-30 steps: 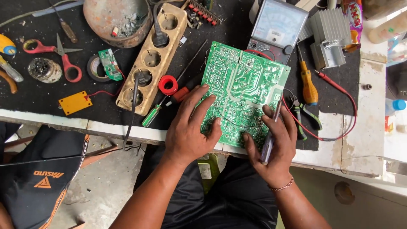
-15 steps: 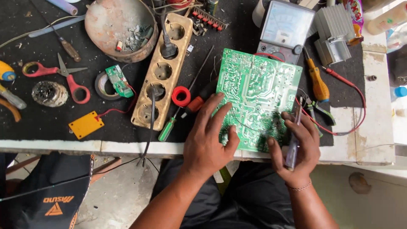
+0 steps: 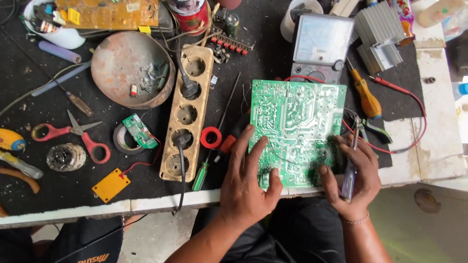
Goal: The person uses a screwdriver to scrape and clean the surface of a green circuit board. They work on various sections of the board, occasionally adjusting their grip and the board's position on the cluttered workbench.
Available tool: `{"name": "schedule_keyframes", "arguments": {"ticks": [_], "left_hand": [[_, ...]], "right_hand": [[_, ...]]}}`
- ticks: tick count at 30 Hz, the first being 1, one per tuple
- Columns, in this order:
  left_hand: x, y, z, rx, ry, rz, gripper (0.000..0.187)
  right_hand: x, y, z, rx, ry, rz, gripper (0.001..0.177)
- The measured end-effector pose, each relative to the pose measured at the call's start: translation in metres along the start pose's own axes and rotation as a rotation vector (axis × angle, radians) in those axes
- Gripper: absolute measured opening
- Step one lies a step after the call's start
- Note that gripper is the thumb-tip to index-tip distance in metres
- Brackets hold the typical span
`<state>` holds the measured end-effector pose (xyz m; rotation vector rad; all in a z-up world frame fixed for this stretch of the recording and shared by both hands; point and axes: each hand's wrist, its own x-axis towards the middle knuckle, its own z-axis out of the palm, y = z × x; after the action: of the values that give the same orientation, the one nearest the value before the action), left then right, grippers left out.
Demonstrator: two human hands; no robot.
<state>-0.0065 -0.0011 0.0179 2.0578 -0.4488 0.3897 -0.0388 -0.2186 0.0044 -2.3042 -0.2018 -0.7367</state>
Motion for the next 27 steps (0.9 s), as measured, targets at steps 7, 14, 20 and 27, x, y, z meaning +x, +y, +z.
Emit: {"name": "schedule_keyframes", "arguments": {"ticks": [7,14,20,27], "left_hand": [[-0.005,-0.006,0.015,0.016,0.282,0.075,0.055],[-0.012,-0.011,0.017,0.034,0.369,0.135,0.060],[-0.016,-0.021,0.026,-0.003,0.388,0.137,0.057],[-0.015,-0.022,0.025,0.010,0.360,0.151,0.054]], "right_hand": [[0.000,0.012,0.001,0.070,0.069,-0.088,0.045],[-0.003,0.017,0.000,0.118,0.062,-0.156,0.045],[-0.003,0.020,-0.001,0.143,0.059,-0.162,0.043],[-0.005,0.018,-0.001,0.151,0.089,-0.146,0.039]]}}
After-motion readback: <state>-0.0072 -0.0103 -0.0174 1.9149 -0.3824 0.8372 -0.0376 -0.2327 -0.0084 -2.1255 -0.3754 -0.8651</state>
